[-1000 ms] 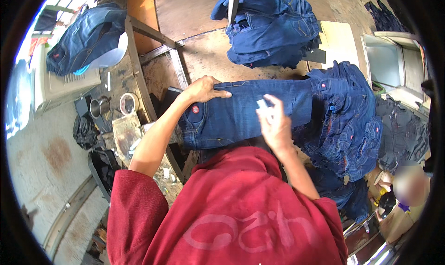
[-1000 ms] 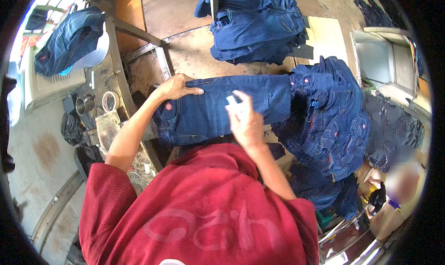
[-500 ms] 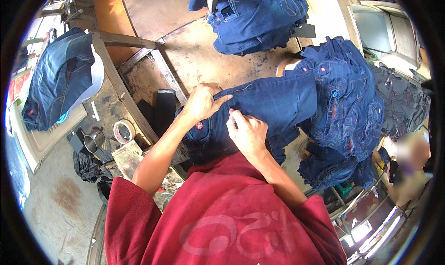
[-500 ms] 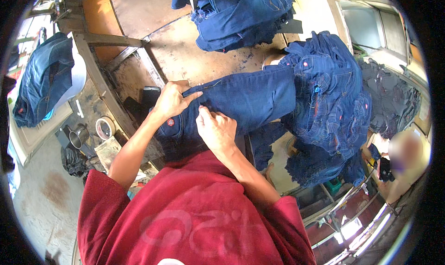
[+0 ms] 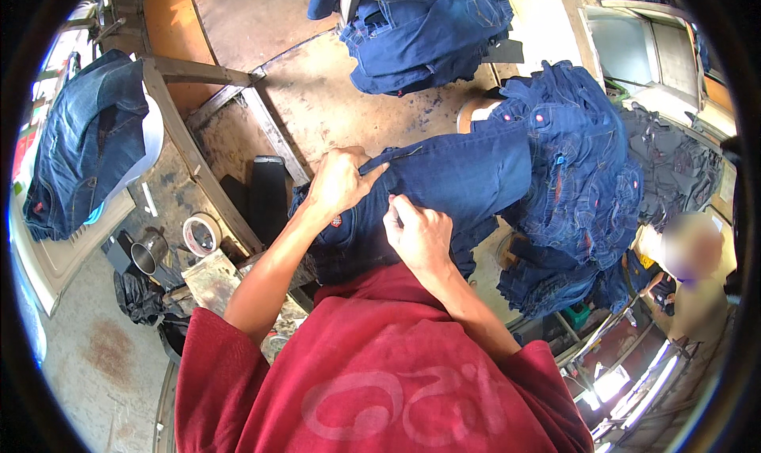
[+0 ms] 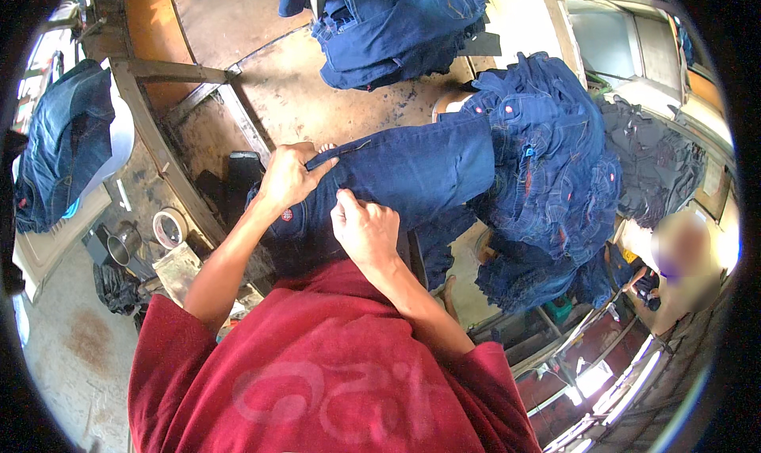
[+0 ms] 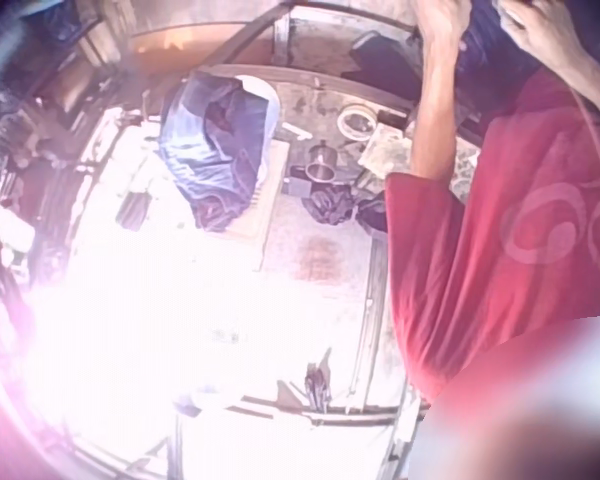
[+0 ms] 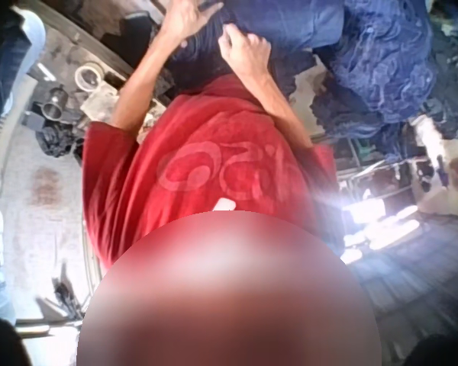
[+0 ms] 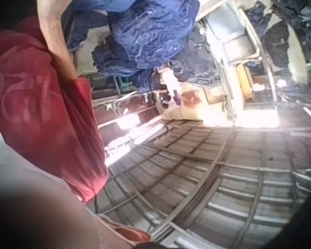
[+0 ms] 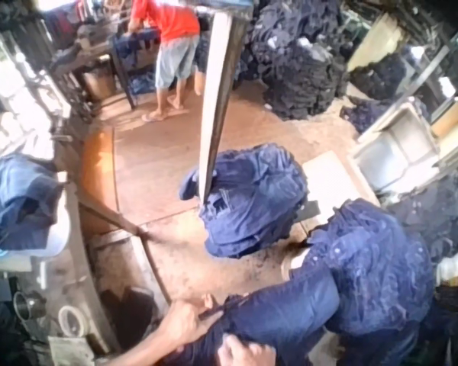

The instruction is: The person picks up denim jeans from a pile, lays them on a table, and uses a small tool to mark specific areas on the fabric. They repeat this process with several pairs of jeans, folding and placing them aside after marking.

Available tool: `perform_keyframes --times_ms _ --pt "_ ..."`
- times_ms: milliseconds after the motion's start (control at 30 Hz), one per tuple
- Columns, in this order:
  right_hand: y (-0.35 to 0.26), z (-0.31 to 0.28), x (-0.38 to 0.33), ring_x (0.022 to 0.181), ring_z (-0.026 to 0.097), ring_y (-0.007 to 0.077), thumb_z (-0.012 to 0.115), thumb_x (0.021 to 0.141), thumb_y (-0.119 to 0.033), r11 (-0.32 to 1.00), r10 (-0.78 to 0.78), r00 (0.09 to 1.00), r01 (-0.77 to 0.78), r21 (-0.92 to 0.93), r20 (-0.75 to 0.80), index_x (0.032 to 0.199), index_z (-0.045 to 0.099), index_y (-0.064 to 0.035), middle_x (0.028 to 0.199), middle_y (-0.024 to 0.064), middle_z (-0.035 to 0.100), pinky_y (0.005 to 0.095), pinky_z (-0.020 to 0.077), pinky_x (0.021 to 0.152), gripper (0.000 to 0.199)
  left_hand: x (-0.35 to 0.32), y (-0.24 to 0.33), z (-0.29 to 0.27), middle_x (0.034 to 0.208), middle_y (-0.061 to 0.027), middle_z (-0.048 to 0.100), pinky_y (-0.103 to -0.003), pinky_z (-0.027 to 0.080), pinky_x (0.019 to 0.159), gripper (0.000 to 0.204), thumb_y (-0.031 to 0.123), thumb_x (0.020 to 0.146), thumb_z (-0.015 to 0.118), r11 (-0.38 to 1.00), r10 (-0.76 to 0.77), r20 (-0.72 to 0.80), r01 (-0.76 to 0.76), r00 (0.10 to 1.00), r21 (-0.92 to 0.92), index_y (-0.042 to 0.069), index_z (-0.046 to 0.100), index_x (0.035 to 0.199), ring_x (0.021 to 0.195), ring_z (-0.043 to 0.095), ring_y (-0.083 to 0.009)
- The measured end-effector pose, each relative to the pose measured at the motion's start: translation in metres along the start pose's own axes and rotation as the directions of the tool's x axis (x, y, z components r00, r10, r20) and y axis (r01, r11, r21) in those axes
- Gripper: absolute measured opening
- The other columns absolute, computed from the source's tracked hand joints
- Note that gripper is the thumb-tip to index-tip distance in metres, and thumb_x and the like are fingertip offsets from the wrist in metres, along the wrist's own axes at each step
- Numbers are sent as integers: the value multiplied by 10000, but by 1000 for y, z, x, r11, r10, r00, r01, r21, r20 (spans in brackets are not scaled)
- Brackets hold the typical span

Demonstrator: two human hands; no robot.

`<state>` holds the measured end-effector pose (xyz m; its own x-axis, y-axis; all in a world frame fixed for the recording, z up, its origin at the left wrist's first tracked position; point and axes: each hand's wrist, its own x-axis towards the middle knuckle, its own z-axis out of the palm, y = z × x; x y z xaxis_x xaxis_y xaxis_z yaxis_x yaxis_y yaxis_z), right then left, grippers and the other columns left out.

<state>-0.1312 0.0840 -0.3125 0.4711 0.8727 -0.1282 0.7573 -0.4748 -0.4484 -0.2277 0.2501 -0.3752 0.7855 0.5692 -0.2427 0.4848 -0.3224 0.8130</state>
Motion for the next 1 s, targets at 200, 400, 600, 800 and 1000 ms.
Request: perform_keyframes --times_ms 200,400,600,800,1000 --pt "3 9 10 548 714 277 753 923 -112 991 -2 992 19 133 -127 984 742 -97 665 101 715 395 558 502 63 1 1 0 766 -221 675 -453 551 666 324 229 896 858 1000 -14 -7 14 1000 -19 -58 734 813 709 702 -424" --pt "2 -2 6 536 710 265 744 935 -105 999 -31 999 30 21 29 979 744 -89 649 102 703 385 552 501 46 0 2 1 760 -216 678 -453 549 654 330 224 890 863 999 -48 -10 48 999 12 -55 719 788 701 709 -415" --pt "4 4 14 514 695 291 737 943 -129 988 -1 994 17 150 -107 961 740 -95 616 119 684 394 543 485 39 2 4 2 764 -221 691 -447 561 655 301 226 883 869 1000 -3 -67 2 998 -8 -51 760 837 705 720 -416" --pt "3 -1 8 515 698 266 739 943 -117 1000 10 999 -11 25 47 978 744 -88 610 102 676 391 541 490 46 0 6 1 762 -209 701 -446 567 654 271 226 877 872 997 -63 -42 65 997 32 -34 798 882 699 724 -400" --pt "4 2 15 508 691 298 736 944 -135 988 17 995 -1 156 -102 966 742 -96 600 114 670 402 544 493 45 2 1 5 771 -215 703 -447 563 649 291 229 883 868 997 -70 -51 71 996 11 -48 781 859 692 726 -397"
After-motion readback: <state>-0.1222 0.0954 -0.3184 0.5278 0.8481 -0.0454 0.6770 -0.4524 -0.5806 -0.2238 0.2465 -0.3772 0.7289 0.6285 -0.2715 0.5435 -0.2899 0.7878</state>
